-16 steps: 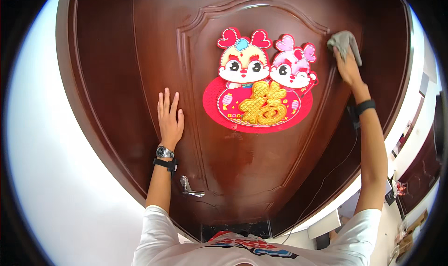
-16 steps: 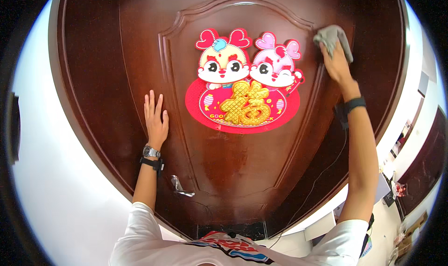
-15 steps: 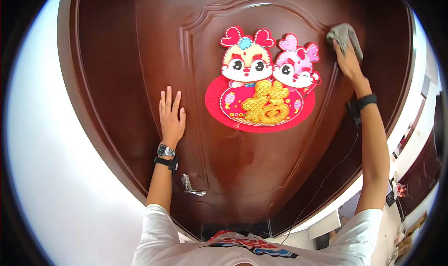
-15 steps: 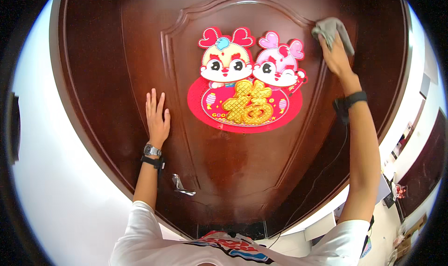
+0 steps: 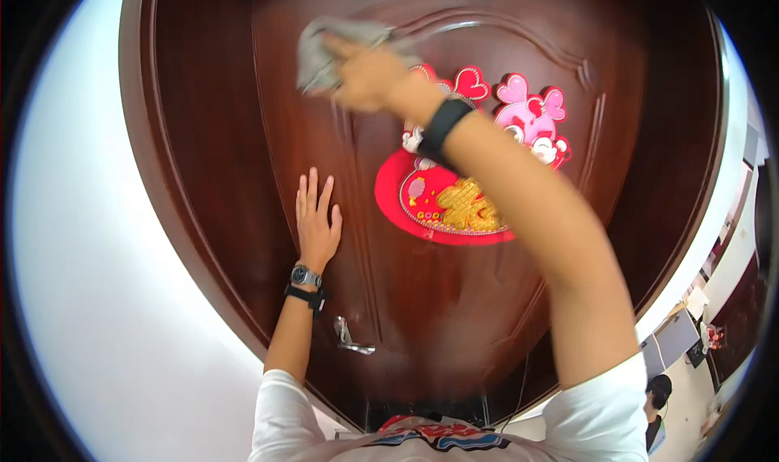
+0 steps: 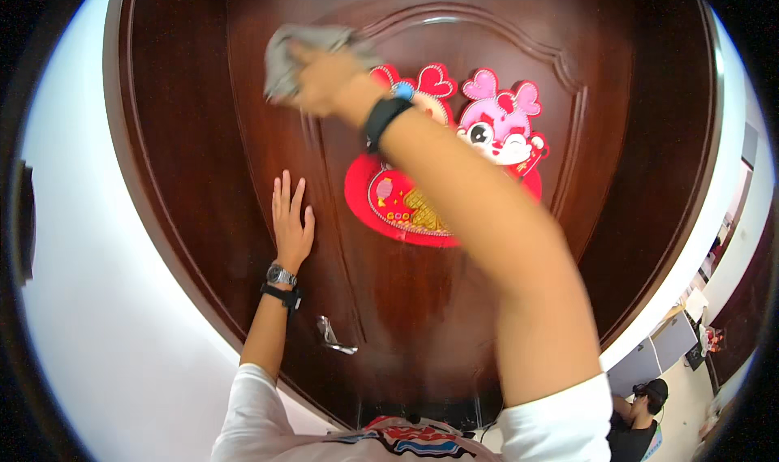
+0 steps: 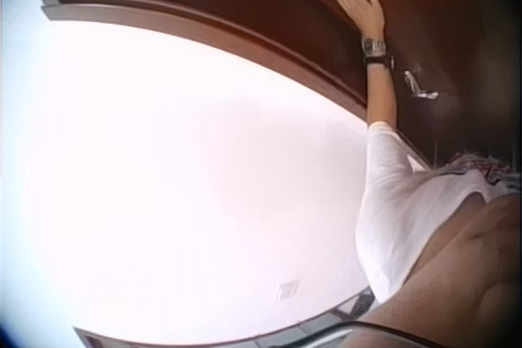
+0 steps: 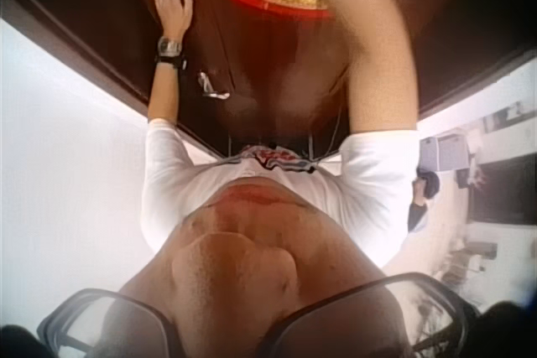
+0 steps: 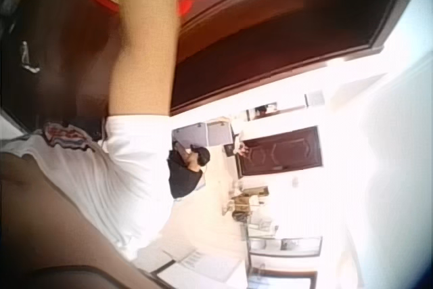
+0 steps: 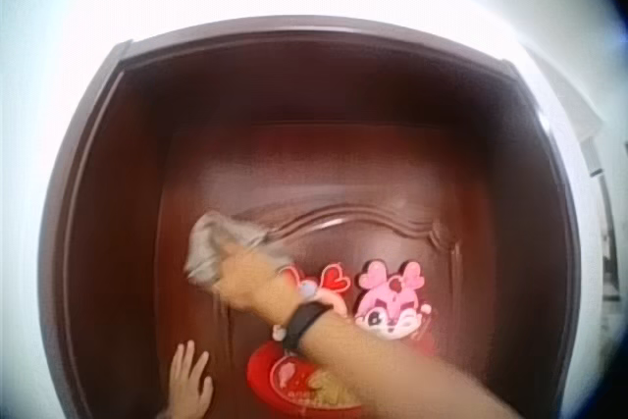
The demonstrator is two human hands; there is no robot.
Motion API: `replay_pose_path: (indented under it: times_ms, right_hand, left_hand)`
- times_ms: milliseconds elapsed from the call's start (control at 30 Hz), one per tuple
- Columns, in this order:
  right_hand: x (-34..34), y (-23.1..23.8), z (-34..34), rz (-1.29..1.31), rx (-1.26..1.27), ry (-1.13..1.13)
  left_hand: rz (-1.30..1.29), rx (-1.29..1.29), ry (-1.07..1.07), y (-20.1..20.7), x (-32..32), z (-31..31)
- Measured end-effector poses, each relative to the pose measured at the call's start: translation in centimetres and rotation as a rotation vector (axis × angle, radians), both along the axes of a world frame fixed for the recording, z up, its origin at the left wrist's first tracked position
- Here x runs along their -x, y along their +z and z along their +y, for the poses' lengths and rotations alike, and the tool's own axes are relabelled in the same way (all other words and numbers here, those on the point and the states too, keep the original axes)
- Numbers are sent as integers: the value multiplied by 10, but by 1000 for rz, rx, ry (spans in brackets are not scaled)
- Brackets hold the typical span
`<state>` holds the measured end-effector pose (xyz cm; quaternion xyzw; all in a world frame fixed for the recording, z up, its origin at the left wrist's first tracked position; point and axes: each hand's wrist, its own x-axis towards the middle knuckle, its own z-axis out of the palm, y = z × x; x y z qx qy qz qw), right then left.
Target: The person wipes down a wooden door and a section of tiled floor using a cloth.
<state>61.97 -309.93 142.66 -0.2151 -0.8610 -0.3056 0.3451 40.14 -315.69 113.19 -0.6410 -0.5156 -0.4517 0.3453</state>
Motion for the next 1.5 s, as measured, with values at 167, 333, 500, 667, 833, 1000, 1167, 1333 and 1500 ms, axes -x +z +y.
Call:
replay_pose_path:
  times_ms: [167, 333, 500, 667, 833, 1000, 1167, 1333, 1500]
  right_hand:
    - [85, -50, -10, -215, -45, -54]
    - [78, -38, -15, -245, -63, -37]
    - [19, 15, 15, -46, -160, -129]
    - [-87, 84, 46, 98, -221, -222]
    - [-207, 75, 90, 347, -369, -76]
    - [-276, 14, 95, 354, -425, -212]
    - [-275, 3, 94, 409, -354, -206]
    - [-261, 65, 99, 339, -437, -156]
    - [-273, 143, 98, 224, -418, -97]
  left_hand:
    - [23, 18, 12, -5, -4, 7]
    - [70, 23, 28, -6, 12, -5]
    - [24, 43, 12, -13, 3, -1]
    - [-3, 6, 30, -26, 7, 3]
    - [-15, 3, 24, -24, 3, 8]
    - [-36, -36, 17, -25, -4, 16]
    - [-69, -4, 10, -37, -7, 10]
    - [-77, -40, 34, -41, -7, 18]
    - [-19, -18, 35, -49, 6, 17]
